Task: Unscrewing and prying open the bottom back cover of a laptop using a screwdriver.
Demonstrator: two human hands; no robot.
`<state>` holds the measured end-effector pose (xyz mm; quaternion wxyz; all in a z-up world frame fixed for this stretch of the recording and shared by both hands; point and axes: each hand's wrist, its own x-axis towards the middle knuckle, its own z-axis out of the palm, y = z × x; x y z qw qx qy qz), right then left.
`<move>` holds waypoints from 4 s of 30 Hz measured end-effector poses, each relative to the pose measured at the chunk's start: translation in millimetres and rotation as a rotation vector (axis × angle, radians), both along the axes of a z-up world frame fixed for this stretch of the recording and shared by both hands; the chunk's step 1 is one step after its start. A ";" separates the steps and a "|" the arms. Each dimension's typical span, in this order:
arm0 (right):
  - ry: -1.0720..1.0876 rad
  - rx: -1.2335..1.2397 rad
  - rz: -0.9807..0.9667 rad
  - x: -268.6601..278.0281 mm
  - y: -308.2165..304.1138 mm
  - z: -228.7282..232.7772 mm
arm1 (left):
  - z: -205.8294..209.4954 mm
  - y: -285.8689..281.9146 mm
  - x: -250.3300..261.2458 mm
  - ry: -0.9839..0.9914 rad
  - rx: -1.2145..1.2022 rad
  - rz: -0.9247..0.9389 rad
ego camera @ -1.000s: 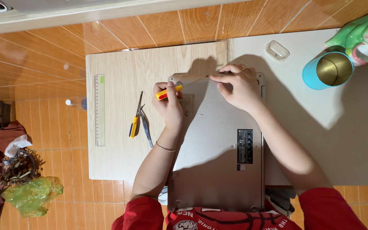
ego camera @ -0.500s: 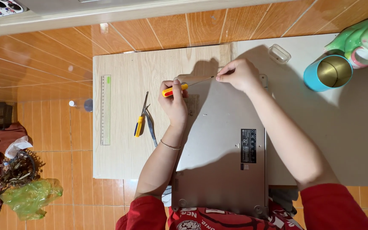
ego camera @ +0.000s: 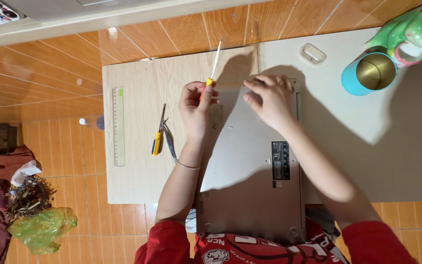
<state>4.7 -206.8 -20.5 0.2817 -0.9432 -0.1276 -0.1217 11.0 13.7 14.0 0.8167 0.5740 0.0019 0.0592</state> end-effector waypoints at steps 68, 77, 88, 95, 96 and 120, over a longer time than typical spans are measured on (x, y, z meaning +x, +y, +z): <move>-0.033 -0.090 0.004 -12.4 -0.8 13.0 | 94.2 -11.0 64.4 -0.556 1.272 -0.445; -0.030 -0.055 0.036 -12.6 -4.9 12.0 | 100.4 -14.5 73.6 -0.289 1.290 -0.395; 0.029 -0.016 0.030 -10.9 -4.2 18.6 | 70.2 -56.4 86.4 -0.765 1.753 -0.507; -0.020 -0.065 -0.001 -11.8 -2.3 10.5 | 84.7 -73.3 88.8 -0.695 1.822 -0.628; -0.004 -0.056 -0.007 -11.3 -1.8 13.0 | 77.0 -71.9 91.3 -0.818 1.641 -0.597; 0.076 -0.294 -0.244 81.2 2.8 -52.5 | 83.8 -73.2 91.0 -0.484 1.878 -0.636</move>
